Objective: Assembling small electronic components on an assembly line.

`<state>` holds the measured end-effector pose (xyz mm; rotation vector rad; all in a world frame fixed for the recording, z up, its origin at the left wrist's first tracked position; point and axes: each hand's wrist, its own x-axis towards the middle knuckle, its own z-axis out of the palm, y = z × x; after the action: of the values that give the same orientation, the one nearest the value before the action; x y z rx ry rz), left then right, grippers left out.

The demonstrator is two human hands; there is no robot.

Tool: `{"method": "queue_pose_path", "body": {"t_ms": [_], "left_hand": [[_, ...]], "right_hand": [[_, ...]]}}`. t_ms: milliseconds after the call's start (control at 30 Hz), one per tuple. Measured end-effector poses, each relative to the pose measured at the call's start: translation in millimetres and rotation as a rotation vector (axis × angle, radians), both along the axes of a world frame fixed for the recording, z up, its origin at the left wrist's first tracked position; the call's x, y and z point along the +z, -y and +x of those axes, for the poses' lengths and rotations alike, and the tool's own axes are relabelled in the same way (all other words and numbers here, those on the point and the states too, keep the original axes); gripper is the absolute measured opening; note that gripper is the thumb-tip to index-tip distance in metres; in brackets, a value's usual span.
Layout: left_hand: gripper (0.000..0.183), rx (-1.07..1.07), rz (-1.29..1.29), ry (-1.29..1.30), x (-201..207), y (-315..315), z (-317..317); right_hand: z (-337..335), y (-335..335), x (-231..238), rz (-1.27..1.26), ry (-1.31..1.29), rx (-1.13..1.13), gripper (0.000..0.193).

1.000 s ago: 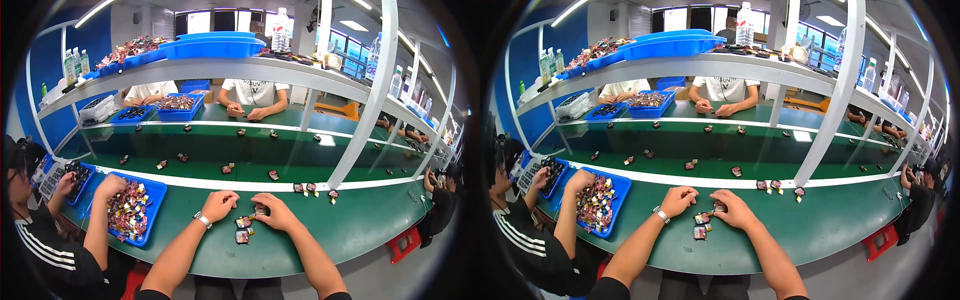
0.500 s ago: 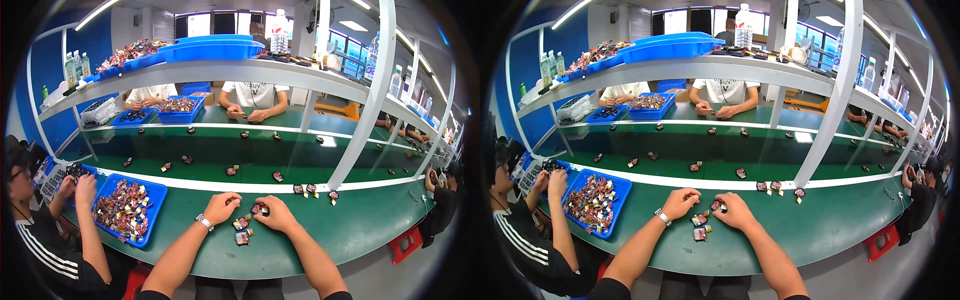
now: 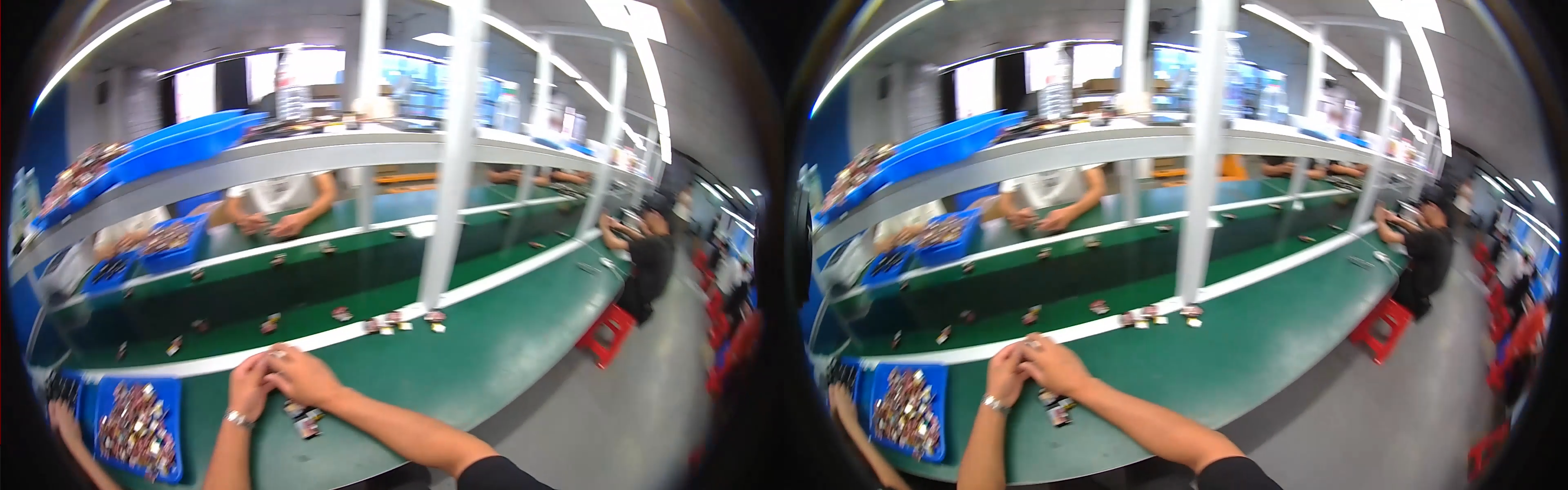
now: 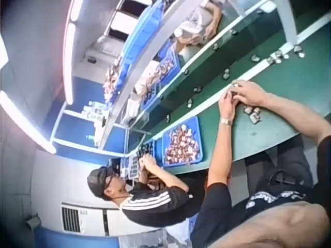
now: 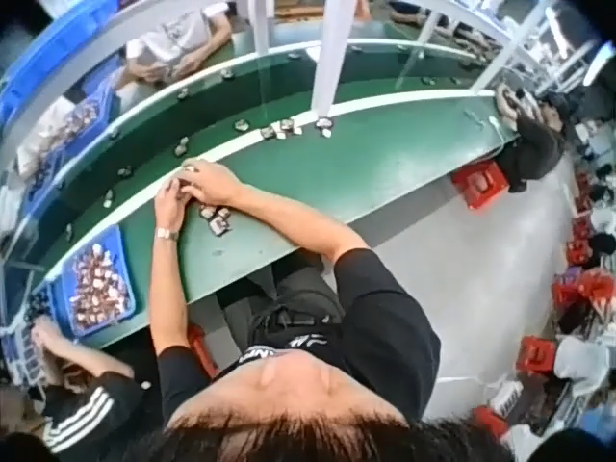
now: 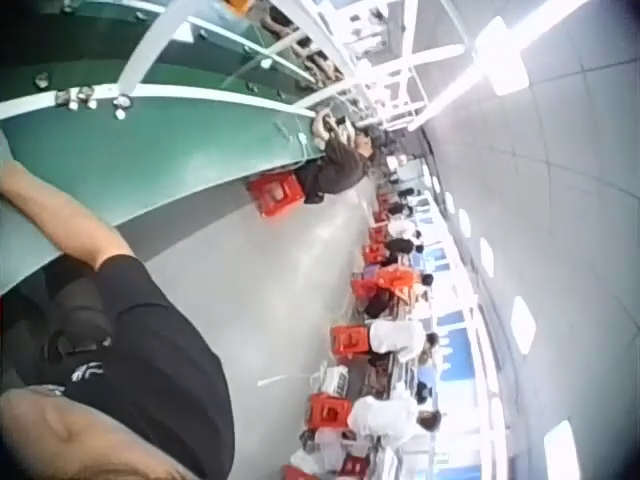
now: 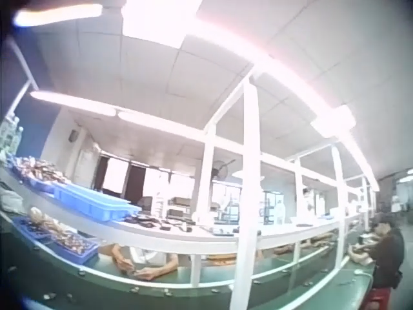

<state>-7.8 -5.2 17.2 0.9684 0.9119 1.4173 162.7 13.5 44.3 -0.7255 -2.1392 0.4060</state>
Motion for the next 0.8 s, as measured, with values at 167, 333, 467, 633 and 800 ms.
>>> {"method": "queue_pose_path", "body": {"t_ms": [167, 333, 467, 633, 800], "left_hand": [[0.028, 0.025, -0.057, -0.034, 4.3, 1.4, 8.6], [0.028, 0.012, -0.077, -0.059, 9.1, -4.4, 28.9], [0.023, 0.026, -0.05, -0.109, 4.5, 5.2, 7.4], [0.023, -0.018, -0.067, -0.138, 6.7, 4.8, 19.1], [0.032, -0.139, -0.078, -0.141, 13.1, 1.4, 25.6]], "right_hand": [[5.3, -15.3, -12.8, 0.217, -0.124, 0.001, 0.013], [21.1, -24.7, -19.3, 0.223, -0.035, -0.058, 0.016], [9.1, -20.3, -18.3, 0.209, 0.01, 0.016, 0.019], [17.0, -23.1, -14.7, 0.099, 0.179, -0.009, 0.025], [40.6, -22.4, -1.8, -0.056, 0.14, 0.077, 0.01]]}}
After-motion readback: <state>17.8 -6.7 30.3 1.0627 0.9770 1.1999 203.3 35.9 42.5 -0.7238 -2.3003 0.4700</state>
